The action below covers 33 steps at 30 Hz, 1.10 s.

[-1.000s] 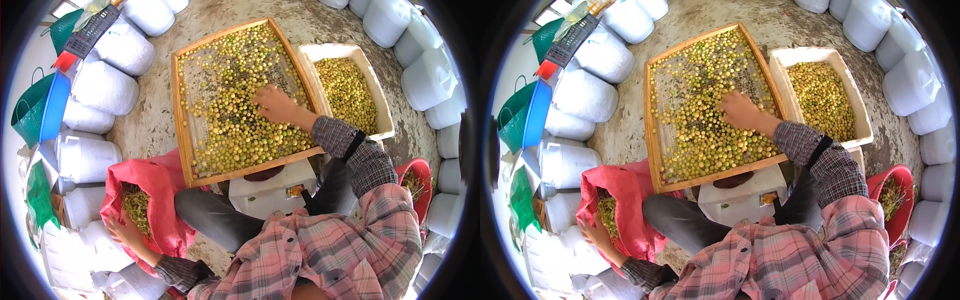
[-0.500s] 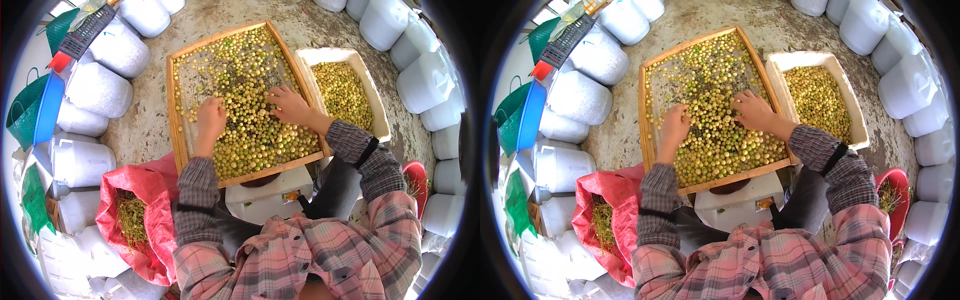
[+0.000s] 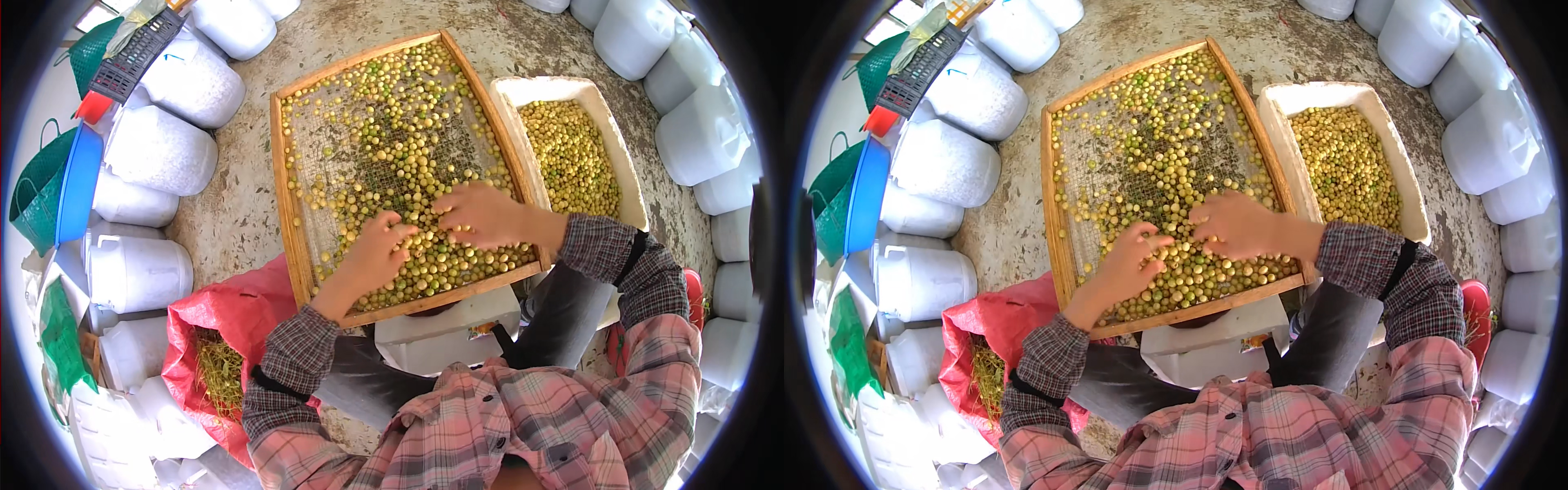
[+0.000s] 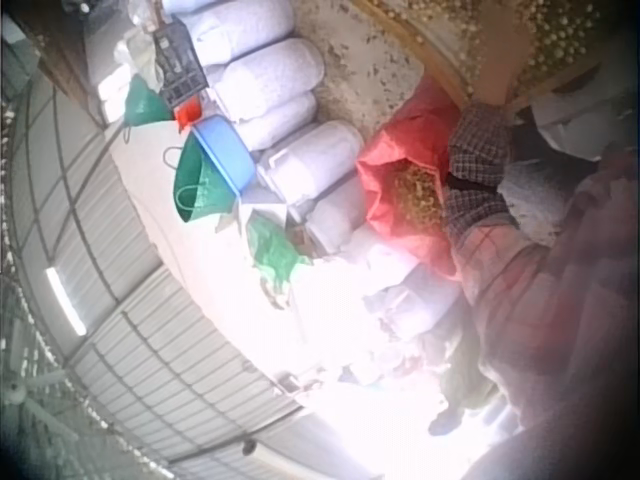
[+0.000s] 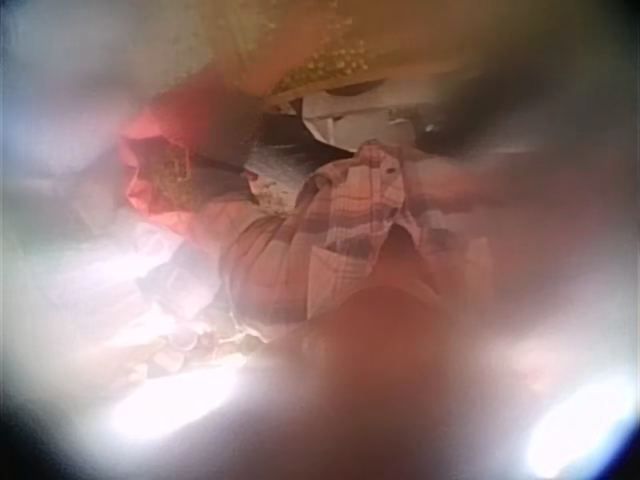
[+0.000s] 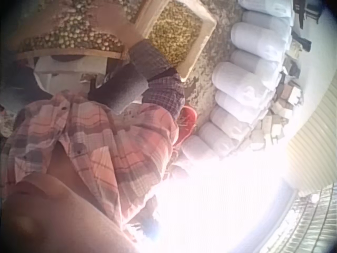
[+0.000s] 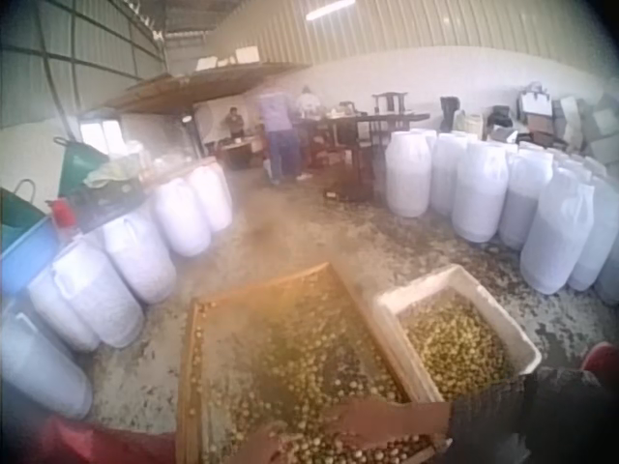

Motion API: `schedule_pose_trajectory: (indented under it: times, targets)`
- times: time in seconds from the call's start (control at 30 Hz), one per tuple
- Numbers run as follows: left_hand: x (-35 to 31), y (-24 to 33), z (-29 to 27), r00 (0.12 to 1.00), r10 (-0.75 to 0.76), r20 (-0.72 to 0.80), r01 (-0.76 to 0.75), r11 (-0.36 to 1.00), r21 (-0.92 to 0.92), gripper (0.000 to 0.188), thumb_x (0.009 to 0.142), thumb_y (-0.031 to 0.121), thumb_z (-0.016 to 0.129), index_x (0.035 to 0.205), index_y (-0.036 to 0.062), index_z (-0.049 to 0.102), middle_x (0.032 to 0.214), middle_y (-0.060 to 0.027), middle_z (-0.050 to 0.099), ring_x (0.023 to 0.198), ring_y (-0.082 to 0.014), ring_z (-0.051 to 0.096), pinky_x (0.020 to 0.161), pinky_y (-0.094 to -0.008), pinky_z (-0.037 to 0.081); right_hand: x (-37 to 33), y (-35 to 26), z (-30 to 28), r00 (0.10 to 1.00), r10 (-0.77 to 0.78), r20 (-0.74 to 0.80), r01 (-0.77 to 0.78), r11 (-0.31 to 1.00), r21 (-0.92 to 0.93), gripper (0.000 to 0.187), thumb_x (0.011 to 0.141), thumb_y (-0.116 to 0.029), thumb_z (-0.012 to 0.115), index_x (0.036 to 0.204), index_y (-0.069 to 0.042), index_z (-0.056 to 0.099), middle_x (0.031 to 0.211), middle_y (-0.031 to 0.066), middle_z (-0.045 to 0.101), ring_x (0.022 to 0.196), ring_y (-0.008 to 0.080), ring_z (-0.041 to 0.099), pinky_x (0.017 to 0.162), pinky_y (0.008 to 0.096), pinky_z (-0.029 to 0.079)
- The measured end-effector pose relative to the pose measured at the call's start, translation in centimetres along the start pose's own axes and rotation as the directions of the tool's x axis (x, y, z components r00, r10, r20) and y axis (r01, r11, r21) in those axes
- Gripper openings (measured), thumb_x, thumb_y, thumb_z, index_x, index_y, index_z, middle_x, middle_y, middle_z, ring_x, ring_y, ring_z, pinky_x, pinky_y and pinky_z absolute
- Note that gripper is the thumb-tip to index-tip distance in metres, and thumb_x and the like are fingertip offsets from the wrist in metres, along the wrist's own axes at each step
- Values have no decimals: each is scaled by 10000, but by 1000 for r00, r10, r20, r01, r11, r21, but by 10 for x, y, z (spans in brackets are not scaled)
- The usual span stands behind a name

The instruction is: Sorting small green fruits on a wooden screen in a processing area.

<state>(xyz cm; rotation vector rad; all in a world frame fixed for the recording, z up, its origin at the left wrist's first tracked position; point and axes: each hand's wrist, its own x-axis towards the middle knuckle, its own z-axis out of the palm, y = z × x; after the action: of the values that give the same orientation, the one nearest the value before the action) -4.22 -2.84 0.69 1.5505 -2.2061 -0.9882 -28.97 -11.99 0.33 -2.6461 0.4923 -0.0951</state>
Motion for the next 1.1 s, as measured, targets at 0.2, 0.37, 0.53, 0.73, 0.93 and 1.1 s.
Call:
schedule_pose_trajectory:
  times: [0.2, 0.37, 0.53, 0.73, 0.93, 1.1]
  targets:
    - [22, -68, -63, 885, -121, -449, 288, 901, 325, 350, 907, 181, 574, 1229, 44, 573, 1229, -184, 487, 1146, -345, 474, 963, -433, 409, 66, 77, -4, 906, 231, -355, -225, 973, 59, 322, 875, -233, 596, 1178, -124, 604, 1205, 104, 536, 1159, 326, 485, 984, 479, 405]
    - [18, -118, -33, 758, -180, -627, 589, 602, 540, 385, 928, 271, 533, 1227, 32, 561, 1314, -216, 438, 1230, -378, 393, 994, -517, 368, 106, 52, 13, 956, 108, -274, -171, 961, -218, 360, 873, -174, 584, 1226, -107, 565, 1270, 108, 521, 1185, 283, 488, 1000, 405, 431]
    - [37, -42, -63, 819, -270, -507, 430, 873, 231, 471, 938, 327, 500, 1260, -17, 514, 1283, -235, 468, 1213, -394, 420, 1017, -486, 365, 67, 65, -25, 893, 172, -416, -181, 983, 18, 380, 840, -155, 606, 1213, -88, 566, 1229, 107, 554, 1076, 238, 579, 920, 396, 499]
    - [-31, -179, -83, 415, -578, -703, 738, 666, -112, 614, 941, 461, 463, 1247, -68, 516, 1192, -261, 561, 1142, -391, 522, 926, -454, 429, -17, 100, -33, 487, 836, -254, -802, 543, 249, 615, 931, -455, 507, 1254, 62, 430, 1145, 272, 560, 1033, 329, 593, 868, 418, 493]
    - [-30, -167, -68, 506, -781, -366, 599, 623, -503, 750, 934, 570, 423, 1200, -126, 511, 1030, -245, 623, 944, -352, 611, 829, -403, 456, -35, 95, -7, 502, 859, -101, -798, 505, 329, 733, 915, -578, 464, 1146, 117, 460, 833, 242, 627, 782, 332, 644, 711, 456, 495]
    - [-30, -170, -60, 443, -770, -460, 579, 637, -509, 710, 966, 528, 389, 1207, -131, 492, 1034, -197, 586, 918, -279, 567, 785, -376, 450, -25, 86, 0, 416, 905, -90, -716, 387, 581, 726, 938, -594, 391, 1157, 93, 475, 835, 219, 622, 776, 318, 633, 694, 447, 475]
